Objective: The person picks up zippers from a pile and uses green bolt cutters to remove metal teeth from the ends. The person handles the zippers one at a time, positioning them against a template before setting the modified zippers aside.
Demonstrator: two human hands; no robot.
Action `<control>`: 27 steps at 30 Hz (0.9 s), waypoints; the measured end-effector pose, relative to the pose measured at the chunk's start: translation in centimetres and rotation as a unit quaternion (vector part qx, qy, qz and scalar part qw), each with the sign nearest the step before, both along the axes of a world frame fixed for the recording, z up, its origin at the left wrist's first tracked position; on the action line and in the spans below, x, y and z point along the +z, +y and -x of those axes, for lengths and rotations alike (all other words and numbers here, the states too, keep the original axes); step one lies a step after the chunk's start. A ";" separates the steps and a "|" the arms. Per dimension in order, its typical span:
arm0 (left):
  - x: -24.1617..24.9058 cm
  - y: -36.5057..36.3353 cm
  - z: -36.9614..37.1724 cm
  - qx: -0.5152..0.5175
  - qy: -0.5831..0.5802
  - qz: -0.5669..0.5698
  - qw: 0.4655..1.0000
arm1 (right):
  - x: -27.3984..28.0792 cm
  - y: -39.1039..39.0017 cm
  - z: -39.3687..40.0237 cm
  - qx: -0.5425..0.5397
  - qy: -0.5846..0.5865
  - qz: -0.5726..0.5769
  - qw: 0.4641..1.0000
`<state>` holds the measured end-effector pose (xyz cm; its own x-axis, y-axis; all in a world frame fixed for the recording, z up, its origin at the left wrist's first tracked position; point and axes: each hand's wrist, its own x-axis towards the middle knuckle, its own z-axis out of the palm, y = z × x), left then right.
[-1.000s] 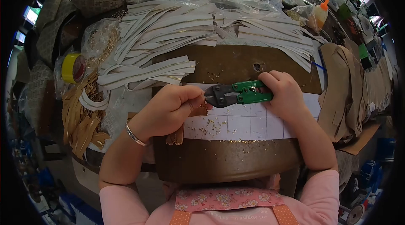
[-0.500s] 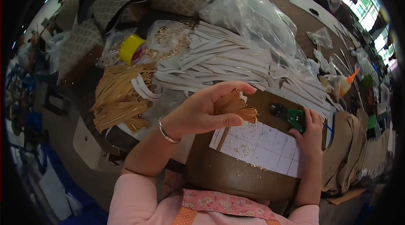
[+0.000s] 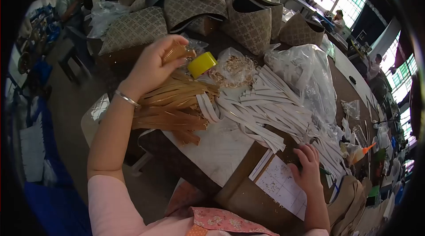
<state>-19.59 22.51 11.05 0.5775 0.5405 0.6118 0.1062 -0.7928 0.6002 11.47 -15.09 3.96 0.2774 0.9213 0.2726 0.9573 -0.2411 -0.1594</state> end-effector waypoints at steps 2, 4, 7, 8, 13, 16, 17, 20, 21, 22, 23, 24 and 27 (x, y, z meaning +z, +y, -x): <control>-3.8 1.1 -0.4 -0.023 0.094 -0.062 0.993 | 1.5 4.2 2.4 0.119 -0.013 0.004 0.993; -7.7 0.3 -0.4 -0.065 0.159 0.004 0.985 | 1.8 9.0 4.6 0.193 0.034 -0.008 0.980; -10.0 -3.0 0.2 -0.028 0.123 -0.048 0.991 | -0.3 16.4 6.2 0.244 0.077 -0.069 0.964; -10.6 -4.1 0.7 0.026 0.068 -0.149 0.986 | -0.9 18.8 6.7 0.237 0.103 -0.084 0.963; -13.0 -10.7 8.3 0.214 0.002 0.035 0.976 | -2.5 29.7 7.9 0.192 0.150 -0.045 0.969; -19.1 -12.6 12.8 0.326 -0.028 0.108 0.939 | -4.2 35.1 8.2 0.133 0.144 0.056 0.979; -21.0 -13.1 13.7 0.370 -0.006 0.104 0.923 | -4.8 36.5 8.4 0.092 0.122 0.119 0.981; -22.0 -13.8 14.4 0.359 -0.001 0.217 0.908 | -5.1 38.7 9.6 0.043 0.026 0.190 0.981; -21.8 -14.0 14.1 0.293 -0.021 0.331 0.897 | -4.9 38.8 10.1 0.047 0.027 0.191 0.980; -21.4 -13.9 13.8 0.295 -0.020 0.331 0.896 | -4.7 38.7 10.3 0.057 0.020 0.190 0.980; -20.3 -13.7 13.4 0.276 0.023 0.370 0.886 | -4.0 38.3 10.5 0.065 0.013 0.189 0.980; -19.8 -13.5 13.2 0.255 0.066 0.409 0.874 | -3.4 38.3 10.5 0.064 0.013 0.191 0.979; -20.4 -12.5 13.7 0.210 0.062 0.378 0.900 | -1.6 37.6 9.8 0.045 0.038 0.260 0.964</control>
<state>-33.32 9.97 -9.30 0.2636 0.9615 -0.0774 0.4051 -0.0375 0.9135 1.68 22.48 2.36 0.1912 0.9491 -0.2503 0.9685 -0.2238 -0.1090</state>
